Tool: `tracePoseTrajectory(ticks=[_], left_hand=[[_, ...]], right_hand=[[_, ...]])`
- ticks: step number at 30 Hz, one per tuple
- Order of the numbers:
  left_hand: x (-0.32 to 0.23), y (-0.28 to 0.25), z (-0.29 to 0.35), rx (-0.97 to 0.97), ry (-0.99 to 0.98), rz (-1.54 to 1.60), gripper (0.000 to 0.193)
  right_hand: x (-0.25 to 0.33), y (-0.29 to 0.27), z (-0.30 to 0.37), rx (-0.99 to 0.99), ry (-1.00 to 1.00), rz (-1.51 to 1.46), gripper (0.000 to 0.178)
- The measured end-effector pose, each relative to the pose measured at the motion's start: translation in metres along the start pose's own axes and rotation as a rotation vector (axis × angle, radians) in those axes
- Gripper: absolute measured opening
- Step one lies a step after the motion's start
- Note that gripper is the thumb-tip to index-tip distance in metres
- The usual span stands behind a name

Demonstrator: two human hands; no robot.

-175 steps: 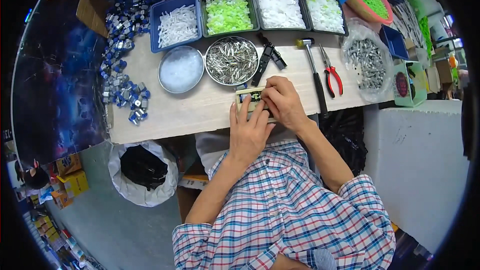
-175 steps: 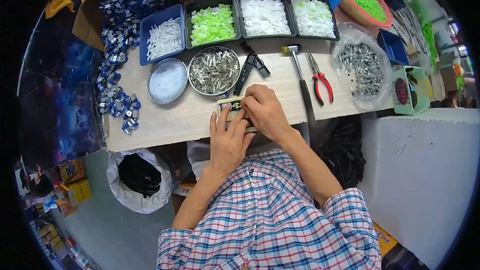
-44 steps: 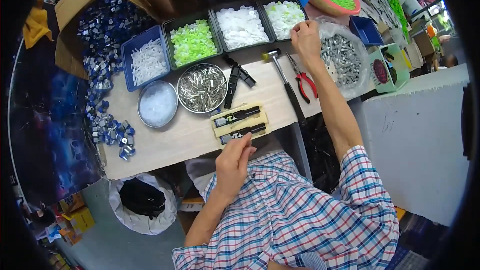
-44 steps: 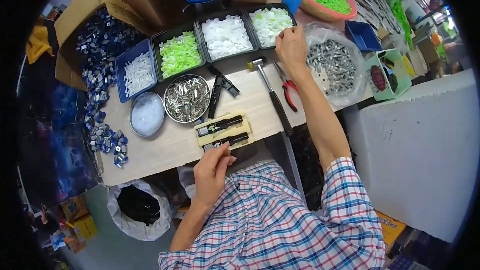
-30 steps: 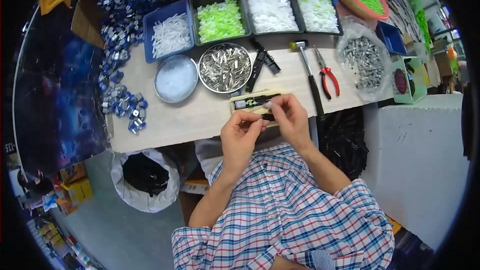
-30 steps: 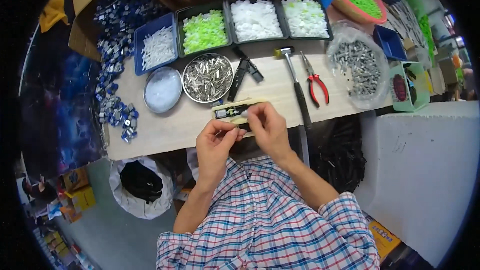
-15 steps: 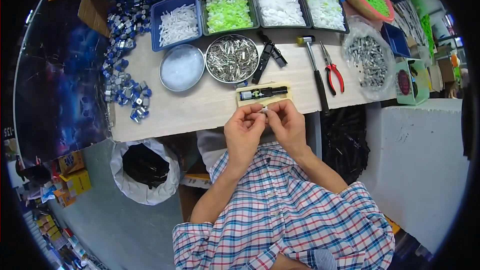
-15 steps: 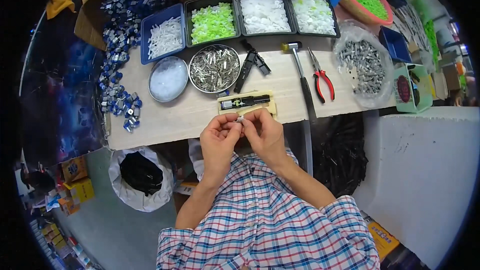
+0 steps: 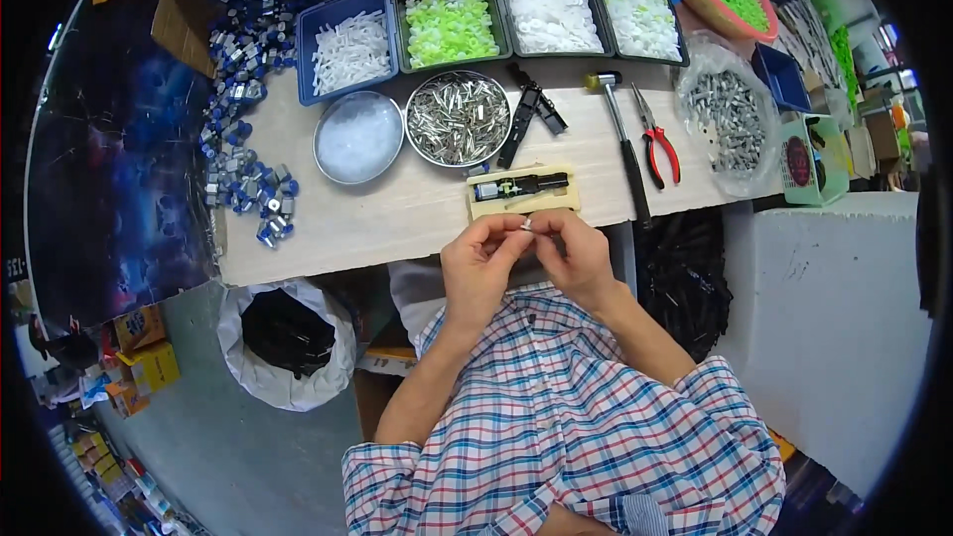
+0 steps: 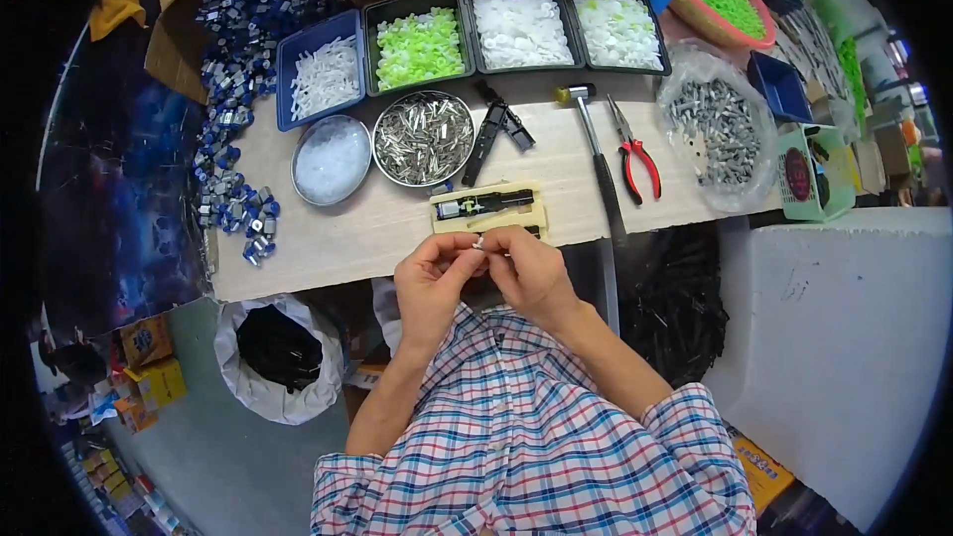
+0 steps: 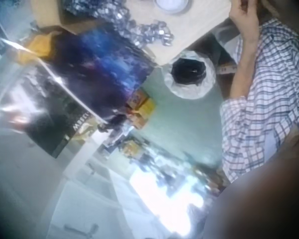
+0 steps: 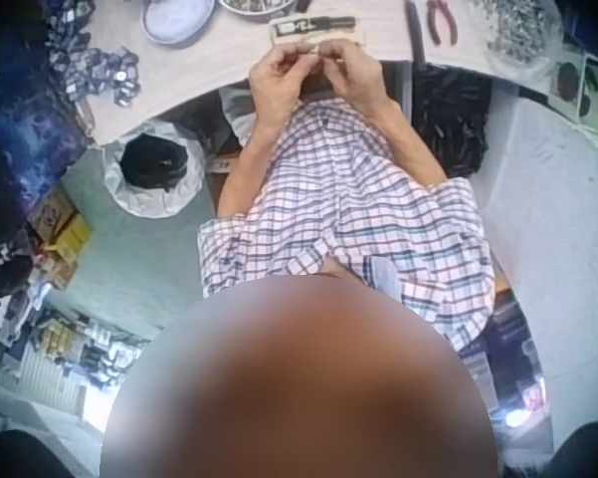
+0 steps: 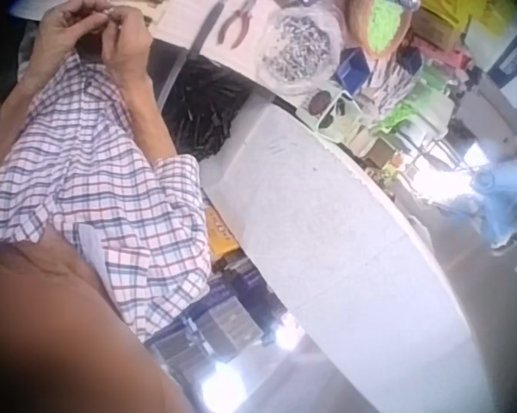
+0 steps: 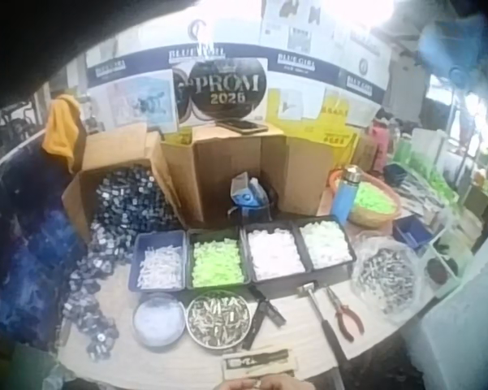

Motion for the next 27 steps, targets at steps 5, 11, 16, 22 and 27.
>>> tracePoseTrajectory(ticks=[5, 11, 16, 22, 27], left_hand=[[-0.024, -0.002, 0.002, 0.086, 0.405, -0.635, 0.015], [-0.021, 0.007, 0.003, 0.181, 0.786, -0.923, 0.016], [-0.007, 0.016, -0.004, 0.323, 0.819, -1.098, 0.012], [0.000, 0.025, -0.010, 0.420, 0.765, -1.228, 0.016], [0.002, 0.032, -0.003, 0.404, 0.736, -1.397, 0.015]], right_hand=[[0.005, -0.012, -0.032, -0.041, -0.207, 0.293, 0.021], [-0.005, -0.003, -0.060, 0.094, -0.262, 0.634, 0.018], [-0.003, 0.002, -0.068, 0.195, -0.300, 0.722, 0.019], [-0.009, 0.002, -0.076, 0.256, -0.234, 0.601, 0.017], [-0.023, -0.035, -0.106, 0.086, -0.153, 0.350, 0.015]])
Point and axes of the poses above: each hand's wrist, its own z-axis away from the middle knuckle, its own y-axis out of the palm, x = y × z, the point moved 4 cm from there along -z, towards the middle knuckle, and after that the axes turned 14 degrees about y, right-handed, at the moved point
